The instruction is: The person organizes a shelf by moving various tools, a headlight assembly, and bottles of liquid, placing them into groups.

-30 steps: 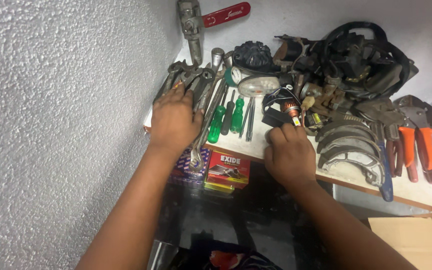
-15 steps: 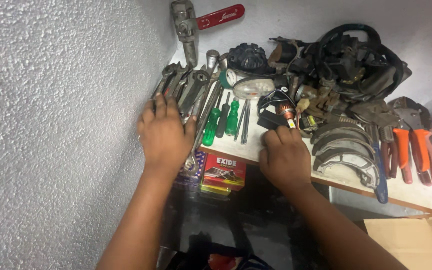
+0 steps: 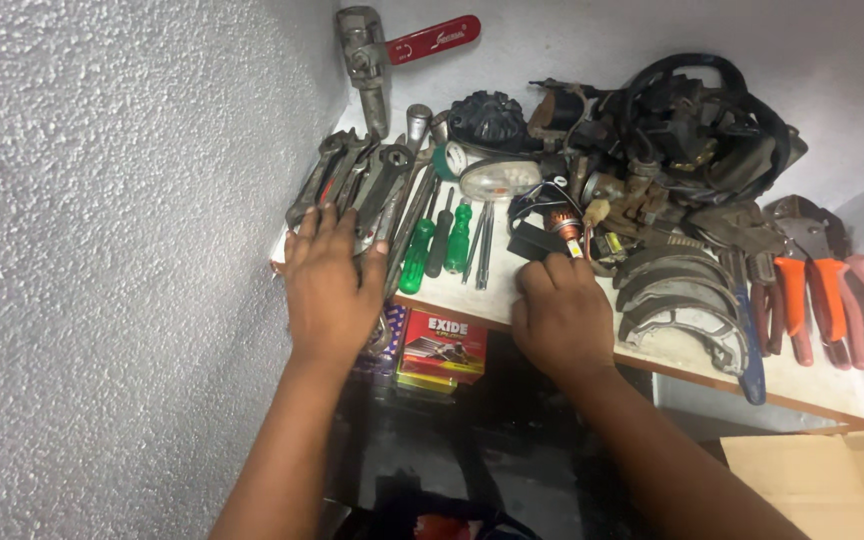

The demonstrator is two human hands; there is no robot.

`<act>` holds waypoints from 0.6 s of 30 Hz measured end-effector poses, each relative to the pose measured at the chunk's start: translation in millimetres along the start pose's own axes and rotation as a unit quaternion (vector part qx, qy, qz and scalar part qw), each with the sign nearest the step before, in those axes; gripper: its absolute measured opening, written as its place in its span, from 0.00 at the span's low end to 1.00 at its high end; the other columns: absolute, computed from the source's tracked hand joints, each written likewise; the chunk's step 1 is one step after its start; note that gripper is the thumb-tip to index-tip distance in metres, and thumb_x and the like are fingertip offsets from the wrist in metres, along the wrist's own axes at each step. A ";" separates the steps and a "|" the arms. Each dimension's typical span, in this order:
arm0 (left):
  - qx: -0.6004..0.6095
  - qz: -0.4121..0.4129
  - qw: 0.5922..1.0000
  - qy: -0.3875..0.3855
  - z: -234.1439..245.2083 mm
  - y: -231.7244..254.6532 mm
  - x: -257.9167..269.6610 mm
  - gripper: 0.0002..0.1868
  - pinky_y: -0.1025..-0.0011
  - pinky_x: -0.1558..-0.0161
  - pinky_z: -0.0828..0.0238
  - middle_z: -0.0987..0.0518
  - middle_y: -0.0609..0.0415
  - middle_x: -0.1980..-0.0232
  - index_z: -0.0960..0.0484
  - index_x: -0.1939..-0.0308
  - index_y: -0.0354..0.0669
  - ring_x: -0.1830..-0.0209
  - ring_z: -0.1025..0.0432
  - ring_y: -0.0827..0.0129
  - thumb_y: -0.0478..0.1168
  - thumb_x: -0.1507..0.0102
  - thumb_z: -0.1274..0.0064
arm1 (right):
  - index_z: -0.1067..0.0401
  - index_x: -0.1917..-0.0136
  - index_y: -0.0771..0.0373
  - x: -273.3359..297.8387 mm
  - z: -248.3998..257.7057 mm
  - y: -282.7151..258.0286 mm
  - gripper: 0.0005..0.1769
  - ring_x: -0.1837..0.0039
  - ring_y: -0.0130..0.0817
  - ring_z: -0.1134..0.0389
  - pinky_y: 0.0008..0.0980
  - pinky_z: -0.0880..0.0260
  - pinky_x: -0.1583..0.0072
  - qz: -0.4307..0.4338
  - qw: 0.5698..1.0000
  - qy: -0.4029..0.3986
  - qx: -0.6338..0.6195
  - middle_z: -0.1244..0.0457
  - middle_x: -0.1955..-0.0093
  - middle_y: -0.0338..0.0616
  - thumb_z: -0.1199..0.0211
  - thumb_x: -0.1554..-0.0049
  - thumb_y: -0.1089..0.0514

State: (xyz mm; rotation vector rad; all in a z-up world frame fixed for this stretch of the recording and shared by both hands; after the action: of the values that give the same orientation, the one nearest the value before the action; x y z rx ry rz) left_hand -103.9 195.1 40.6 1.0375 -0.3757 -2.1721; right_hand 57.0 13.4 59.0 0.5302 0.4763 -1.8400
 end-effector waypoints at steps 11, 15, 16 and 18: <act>0.033 -0.031 0.999 -0.015 -2.9 19.9 7.5 0.29 0.41 0.25 0.68 0.29 0.34 0.30 0.23 0.36 0.33 0.24 0.42 0.44 0.50 0.35 0.49 | 0.31 0.58 0.59 -0.3 4.5 0.5 0.08 0.52 0.52 0.38 0.49 0.35 0.53 0.005 0.999 0.018 -0.030 0.41 0.58 0.49 0.38 0.53 0.62; 0.022 -0.010 0.999 -0.039 -9.0 15.6 1.3 0.30 0.41 0.24 0.67 0.29 0.35 0.30 0.23 0.37 0.33 0.25 0.40 0.46 0.52 0.35 0.48 | 0.32 0.58 0.59 -0.1 4.9 -0.2 0.08 0.53 0.53 0.38 0.49 0.35 0.52 0.015 0.999 0.024 -0.020 0.41 0.58 0.50 0.38 0.53 0.62; 0.023 -0.012 0.999 -0.038 -8.2 16.5 -0.6 0.30 0.41 0.24 0.67 0.29 0.35 0.30 0.23 0.37 0.33 0.25 0.40 0.46 0.52 0.35 0.48 | 0.32 0.58 0.59 0.1 5.2 -0.3 0.08 0.53 0.53 0.38 0.49 0.35 0.52 0.014 0.999 0.026 -0.019 0.41 0.58 0.50 0.38 0.53 0.62; 0.065 0.024 0.996 -0.055 -8.3 10.8 -5.9 0.28 0.42 0.23 0.67 0.29 0.38 0.29 0.22 0.37 0.36 0.25 0.39 0.49 0.51 0.35 0.50 | 0.32 0.59 0.59 -0.4 2.8 0.5 0.08 0.53 0.53 0.38 0.49 0.35 0.52 0.003 1.000 0.013 -0.018 0.41 0.58 0.49 0.38 0.54 0.62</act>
State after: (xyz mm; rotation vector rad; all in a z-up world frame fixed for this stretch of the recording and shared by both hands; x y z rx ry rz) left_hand -90.0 191.7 44.3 0.9704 -0.5941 -2.1910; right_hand 57.3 12.0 61.5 0.5320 0.5239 -1.8173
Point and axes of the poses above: each hand's wrist, its own x-axis away from the middle knuckle, its own z-axis out of the back of the hand, y = z × x, the point moved 9 cm from there along -x, towards the middle knuckle
